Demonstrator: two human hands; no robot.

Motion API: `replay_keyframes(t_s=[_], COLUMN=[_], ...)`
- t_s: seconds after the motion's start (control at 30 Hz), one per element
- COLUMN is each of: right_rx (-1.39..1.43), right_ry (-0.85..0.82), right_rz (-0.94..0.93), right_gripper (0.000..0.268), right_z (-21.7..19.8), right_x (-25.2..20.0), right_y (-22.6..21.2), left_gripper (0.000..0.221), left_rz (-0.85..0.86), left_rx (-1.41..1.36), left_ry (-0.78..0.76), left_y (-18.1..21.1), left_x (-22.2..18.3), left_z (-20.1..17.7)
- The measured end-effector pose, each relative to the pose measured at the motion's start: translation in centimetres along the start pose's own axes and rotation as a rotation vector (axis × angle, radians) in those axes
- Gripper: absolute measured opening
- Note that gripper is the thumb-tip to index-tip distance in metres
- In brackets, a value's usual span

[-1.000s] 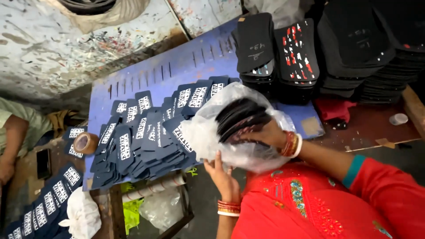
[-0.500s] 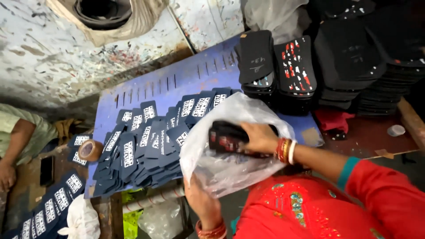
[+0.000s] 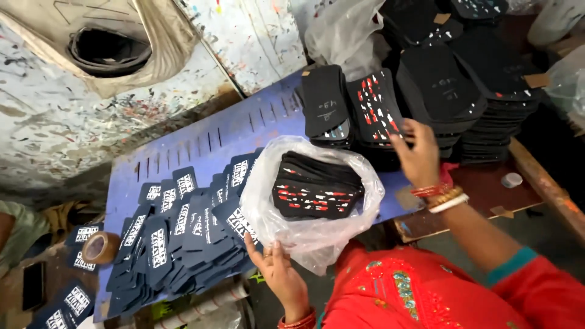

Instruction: The person picks up stacks of printed labels and places them into clear plastic bags by hand.

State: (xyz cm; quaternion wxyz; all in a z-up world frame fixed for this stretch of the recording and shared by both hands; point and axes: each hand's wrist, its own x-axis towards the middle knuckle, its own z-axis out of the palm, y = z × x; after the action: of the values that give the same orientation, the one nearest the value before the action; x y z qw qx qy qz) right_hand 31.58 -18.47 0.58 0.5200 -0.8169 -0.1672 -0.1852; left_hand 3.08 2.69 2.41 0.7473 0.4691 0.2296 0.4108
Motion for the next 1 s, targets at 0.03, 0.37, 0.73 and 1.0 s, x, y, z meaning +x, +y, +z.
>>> replay_keyframes(t_s=[0.03,0.37,0.73,1.0], right_rx=[-0.044,-0.387,0.063,0.274], right_ry=[-0.001,-0.435,-0.461,-0.537], right_rz=[0.016,0.404,0.724,0.905], right_gripper=[0.052,0.094,0.09,0.076], right_z=[-0.2,-0.3,3.7,2.3], right_x=[-0.1,6.7,7.5,6.7], right_y=[2.8,3.1,7.5,3.8], left_gripper=[0.072,0.025,0.022,0.036], left_rz=[-0.031,0.132,0.007,-0.049], left_rx=[-0.014,0.339,0.305,0.496], left_ry=[0.039,-0.137,-0.128,-0.229], left_y=[0.6,-0.7,-0.9,2.9], left_x=[0.1,-0.6,-0.1,0.7], left_z=[0.9,-0.5,-4.0,-3.1])
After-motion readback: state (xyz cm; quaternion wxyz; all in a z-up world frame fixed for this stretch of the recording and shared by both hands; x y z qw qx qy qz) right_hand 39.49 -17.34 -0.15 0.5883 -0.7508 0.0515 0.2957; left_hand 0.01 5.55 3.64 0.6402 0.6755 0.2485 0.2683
